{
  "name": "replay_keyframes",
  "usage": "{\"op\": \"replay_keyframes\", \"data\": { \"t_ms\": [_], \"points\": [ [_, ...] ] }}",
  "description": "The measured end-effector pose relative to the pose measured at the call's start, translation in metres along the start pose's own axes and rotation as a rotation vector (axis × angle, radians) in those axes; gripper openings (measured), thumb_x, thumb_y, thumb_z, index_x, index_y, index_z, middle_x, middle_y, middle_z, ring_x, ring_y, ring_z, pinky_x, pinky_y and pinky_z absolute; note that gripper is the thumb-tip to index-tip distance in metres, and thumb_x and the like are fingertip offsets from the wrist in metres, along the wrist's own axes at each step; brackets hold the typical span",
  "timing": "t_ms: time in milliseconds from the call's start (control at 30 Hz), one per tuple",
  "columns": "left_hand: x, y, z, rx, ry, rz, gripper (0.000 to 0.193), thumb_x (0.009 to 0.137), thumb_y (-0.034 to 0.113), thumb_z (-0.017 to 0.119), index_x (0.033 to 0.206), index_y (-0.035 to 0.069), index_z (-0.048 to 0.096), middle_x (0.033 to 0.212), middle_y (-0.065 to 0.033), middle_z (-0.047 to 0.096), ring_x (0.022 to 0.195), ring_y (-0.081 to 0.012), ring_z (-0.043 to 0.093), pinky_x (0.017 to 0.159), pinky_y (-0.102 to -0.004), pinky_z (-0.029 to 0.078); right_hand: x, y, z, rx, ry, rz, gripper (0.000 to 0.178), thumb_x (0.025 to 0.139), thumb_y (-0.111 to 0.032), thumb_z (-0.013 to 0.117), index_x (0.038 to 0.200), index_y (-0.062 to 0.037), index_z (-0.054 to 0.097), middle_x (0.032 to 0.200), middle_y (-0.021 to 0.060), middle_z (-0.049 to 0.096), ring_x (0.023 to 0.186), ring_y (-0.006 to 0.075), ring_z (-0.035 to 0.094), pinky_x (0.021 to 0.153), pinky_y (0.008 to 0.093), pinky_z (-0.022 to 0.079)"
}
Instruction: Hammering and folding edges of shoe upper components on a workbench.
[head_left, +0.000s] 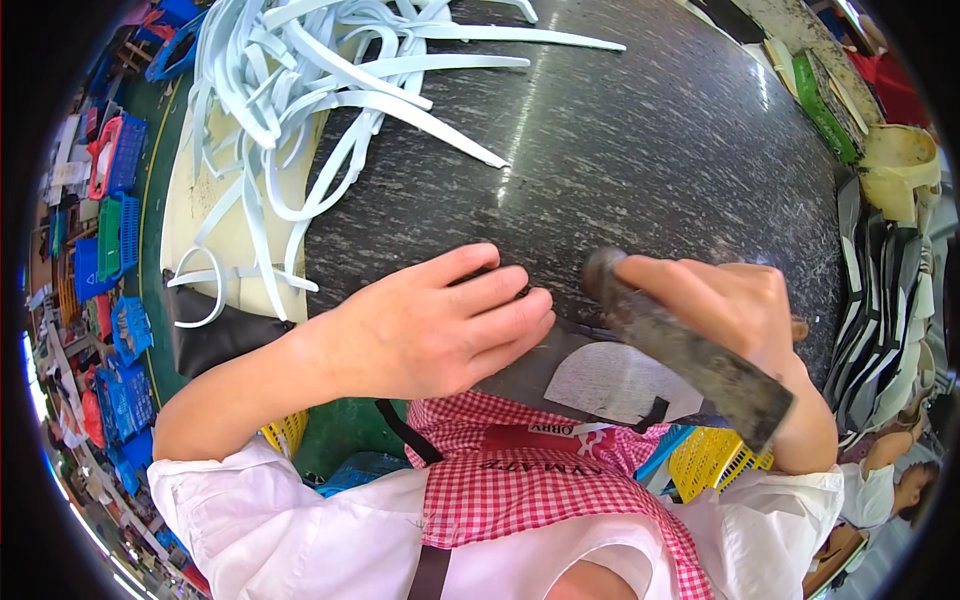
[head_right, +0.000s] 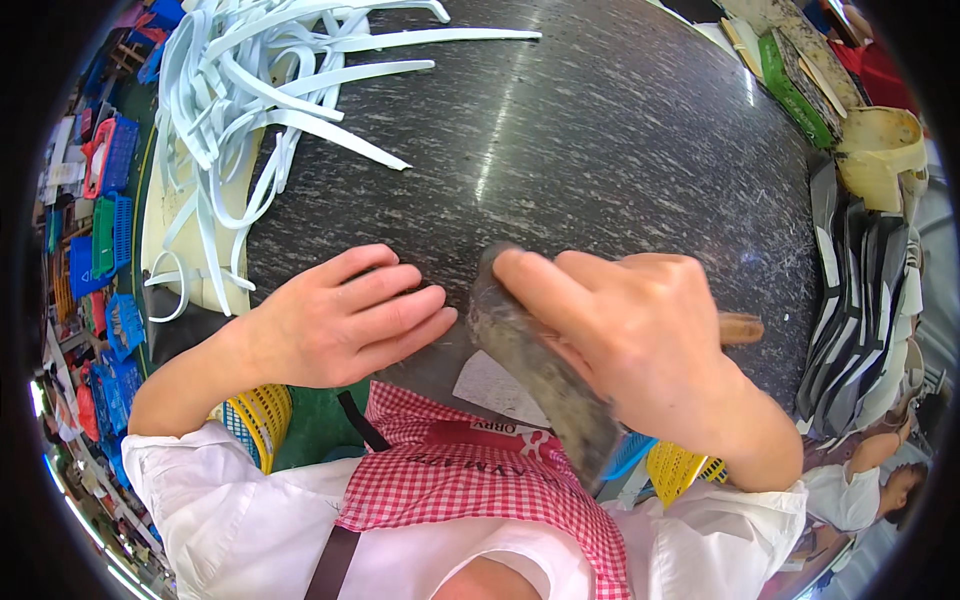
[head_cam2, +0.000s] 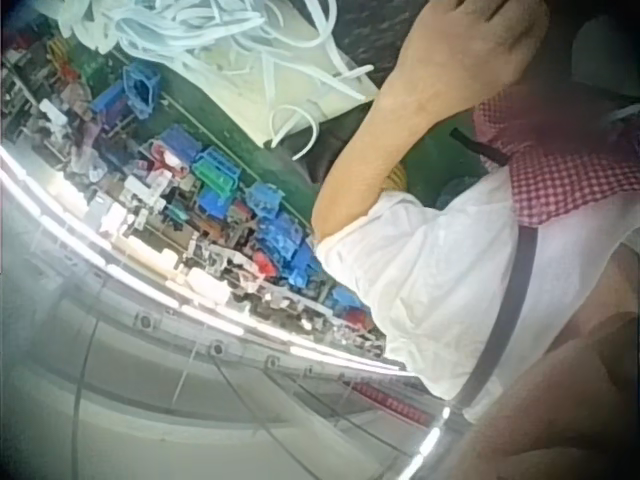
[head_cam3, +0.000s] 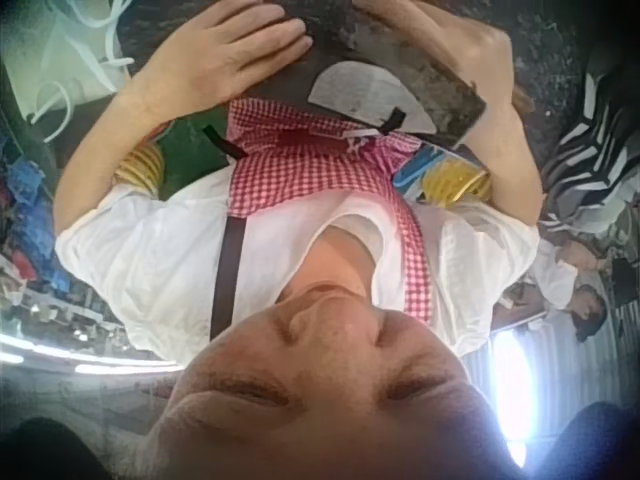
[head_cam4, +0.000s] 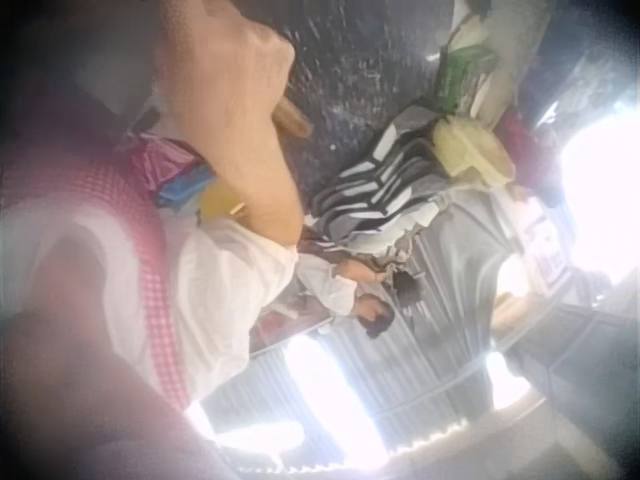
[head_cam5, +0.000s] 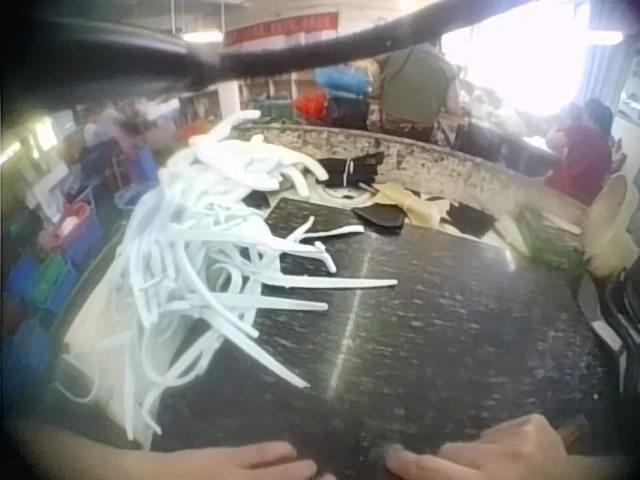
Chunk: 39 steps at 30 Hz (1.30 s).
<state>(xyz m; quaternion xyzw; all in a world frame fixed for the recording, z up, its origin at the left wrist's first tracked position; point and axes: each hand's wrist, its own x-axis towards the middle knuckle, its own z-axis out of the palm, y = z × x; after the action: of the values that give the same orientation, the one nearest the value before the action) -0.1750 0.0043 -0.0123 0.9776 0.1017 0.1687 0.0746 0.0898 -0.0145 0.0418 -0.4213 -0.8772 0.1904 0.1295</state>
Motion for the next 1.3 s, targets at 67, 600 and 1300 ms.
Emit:
{"op": "replay_keyframes", "data": {
  "t_ms": [67, 600, 1300],
  "points": [
    [-0.002, 0.000, 0.001, -0.118, 0.018, -0.092, 0.035, 0.074, 0.013, 0.068, 0.108, 0.004, 0.067, 0.113, -0.0083, 0.060, 0.104, -0.0248, 0.058, 0.093, -0.0420, 0.045, 0.001, -0.005, 0.004, 0.036, 0.021, -0.019, 0.029, 0.079, -0.022, 0.065, 0.106, -0.0125, 0.060, 0.064, 0.0033, 0.056, 0.052, 0.0216, 0.062, 0.045, 0.0362, 0.046],
    [-0.013, 0.009, 0.009, -0.294, 0.281, -0.402, 0.023, 0.071, 0.009, 0.080, 0.091, 0.009, 0.068, 0.093, -0.0011, 0.065, 0.081, -0.0186, 0.061, 0.081, -0.0373, 0.039, 0.009, -0.011, 0.015, 0.159, -0.059, -0.035, 0.041, 0.074, -0.025, 0.068, 0.112, -0.0106, 0.063, 0.063, 0.0048, 0.056, 0.052, 0.0241, 0.062, 0.046, 0.0348, 0.046],
    [-0.044, 0.052, 0.007, 0.103, 0.406, -0.257, 0.021, 0.070, 0.010, 0.068, 0.089, 0.001, 0.068, 0.099, -0.0113, 0.066, 0.090, -0.0252, 0.065, 0.078, -0.0389, 0.054, 0.040, 0.036, 0.001, -0.282, 0.210, -0.113, 0.051, 0.075, -0.012, 0.068, 0.126, -0.0176, 0.064, 0.087, 0.0072, 0.069, 0.069, 0.0254, 0.068, 0.062, 0.0373, 0.053]
  ]
}}
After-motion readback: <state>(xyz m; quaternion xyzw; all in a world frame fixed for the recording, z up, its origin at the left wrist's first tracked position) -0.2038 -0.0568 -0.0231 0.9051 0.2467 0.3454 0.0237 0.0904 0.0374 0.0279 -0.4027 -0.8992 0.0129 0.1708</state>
